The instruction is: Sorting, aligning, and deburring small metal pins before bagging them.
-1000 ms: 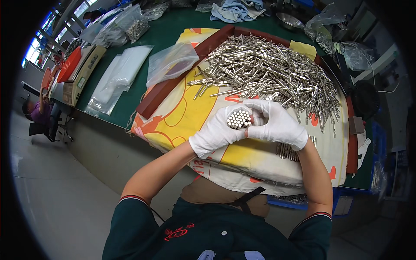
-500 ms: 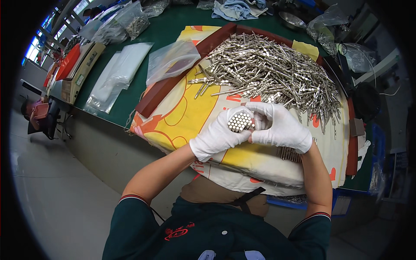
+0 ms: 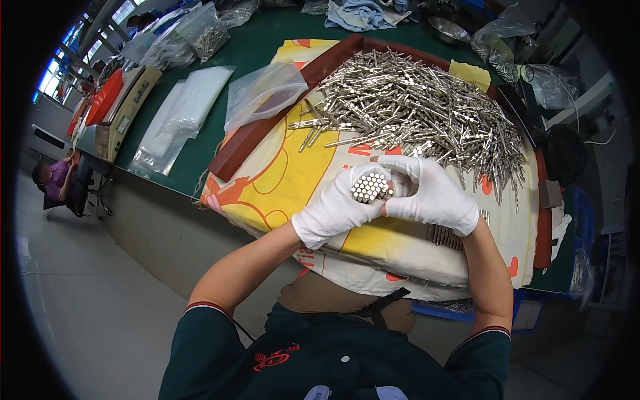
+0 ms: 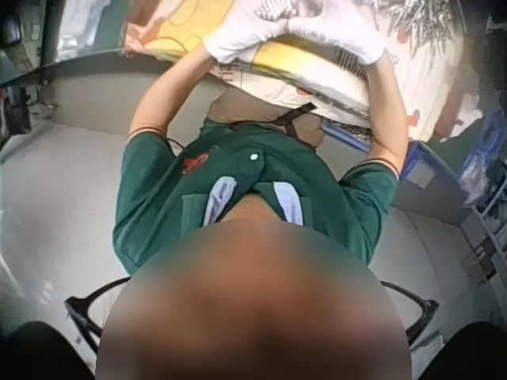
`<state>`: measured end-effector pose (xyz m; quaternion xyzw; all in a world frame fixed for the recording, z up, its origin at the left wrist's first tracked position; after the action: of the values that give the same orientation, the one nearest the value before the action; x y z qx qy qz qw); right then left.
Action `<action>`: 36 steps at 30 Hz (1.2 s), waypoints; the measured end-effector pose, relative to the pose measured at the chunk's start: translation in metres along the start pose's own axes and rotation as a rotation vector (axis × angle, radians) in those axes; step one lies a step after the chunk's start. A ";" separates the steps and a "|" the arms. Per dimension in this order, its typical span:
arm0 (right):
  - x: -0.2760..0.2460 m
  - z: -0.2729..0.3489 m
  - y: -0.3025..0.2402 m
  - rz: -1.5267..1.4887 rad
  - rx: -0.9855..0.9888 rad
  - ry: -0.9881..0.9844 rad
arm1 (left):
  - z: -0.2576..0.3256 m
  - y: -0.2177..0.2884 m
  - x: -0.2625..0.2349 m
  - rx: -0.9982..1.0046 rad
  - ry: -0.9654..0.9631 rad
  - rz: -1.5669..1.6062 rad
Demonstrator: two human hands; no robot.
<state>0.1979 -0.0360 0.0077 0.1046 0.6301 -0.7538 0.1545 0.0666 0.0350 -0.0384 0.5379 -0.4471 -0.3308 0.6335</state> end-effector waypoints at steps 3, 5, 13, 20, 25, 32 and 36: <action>0.001 0.001 -0.001 0.017 -0.071 0.010 | 0.000 0.002 0.001 0.005 0.002 -0.015; 0.001 0.002 -0.001 0.003 -0.070 0.016 | 0.000 0.004 0.002 0.005 0.002 -0.021; -0.002 0.001 -0.004 0.153 -0.127 0.106 | 0.000 0.002 0.002 0.030 0.020 -0.018; 0.022 -0.005 -0.033 1.062 -0.472 0.441 | -0.002 0.003 -0.002 0.253 0.042 -0.202; 0.038 -0.010 -0.035 1.168 -0.560 0.489 | 0.004 0.000 -0.004 0.257 0.141 -0.327; 0.041 -0.006 -0.035 1.163 -0.726 0.568 | 0.011 0.028 0.000 0.501 0.279 -1.192; 0.042 -0.013 -0.034 1.158 -0.806 0.575 | 0.013 0.027 -0.001 0.516 0.338 -1.200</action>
<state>0.1458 -0.0219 0.0218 0.5461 0.7165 -0.2070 0.3815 0.0526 0.0364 -0.0118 0.8714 -0.0303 -0.4194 0.2526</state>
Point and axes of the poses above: each hand's wrist, its own z-axis away from the middle knuckle, its own x-axis out of the palm, y = z × x, the point moved 4 cm from there along -z, towards the middle knuckle, and after that the axes turned 2 degrees about z, right-handed, at the moved point
